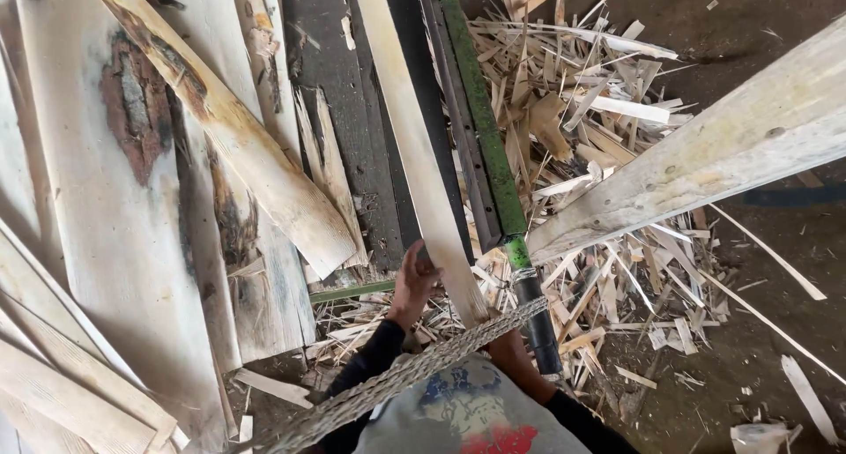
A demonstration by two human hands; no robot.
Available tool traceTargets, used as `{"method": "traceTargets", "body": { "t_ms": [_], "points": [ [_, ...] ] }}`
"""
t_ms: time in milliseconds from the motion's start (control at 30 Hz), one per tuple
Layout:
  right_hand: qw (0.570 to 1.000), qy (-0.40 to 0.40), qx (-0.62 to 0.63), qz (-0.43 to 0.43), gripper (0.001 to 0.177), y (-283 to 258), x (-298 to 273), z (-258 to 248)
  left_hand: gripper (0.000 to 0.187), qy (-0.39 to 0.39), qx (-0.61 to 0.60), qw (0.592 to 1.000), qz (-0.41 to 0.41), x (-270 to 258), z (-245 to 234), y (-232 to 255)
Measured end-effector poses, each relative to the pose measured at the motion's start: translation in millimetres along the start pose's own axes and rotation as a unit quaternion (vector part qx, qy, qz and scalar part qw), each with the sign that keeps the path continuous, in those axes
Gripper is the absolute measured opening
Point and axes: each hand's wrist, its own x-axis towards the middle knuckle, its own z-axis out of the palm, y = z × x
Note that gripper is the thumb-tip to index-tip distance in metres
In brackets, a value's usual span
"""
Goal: Cutting and organizing thin strips of wood using a large manual lever cutter in a workshop.
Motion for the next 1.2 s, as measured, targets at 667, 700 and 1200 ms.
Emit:
{"method": "traceTargets", "body": {
  "t_ms": [667,700,1200],
  "points": [
    [0.994,0.018,-0.044,-0.100,0.067,-260,-144,58,0.104,0.069,0.236,0.969,-0.004,147,-4,10],
    [0.990,-0.021,-0.082,-0.114,0.067,-270,-158,70,0.105,0.073,0.220,0.973,0.015,156,-2,6],
    [0.869,0.132,-0.473,-0.059,0.101,-193,-100,56,0.100,0.077,0.243,0.966,-0.035,163,19,30]
  ]
}}
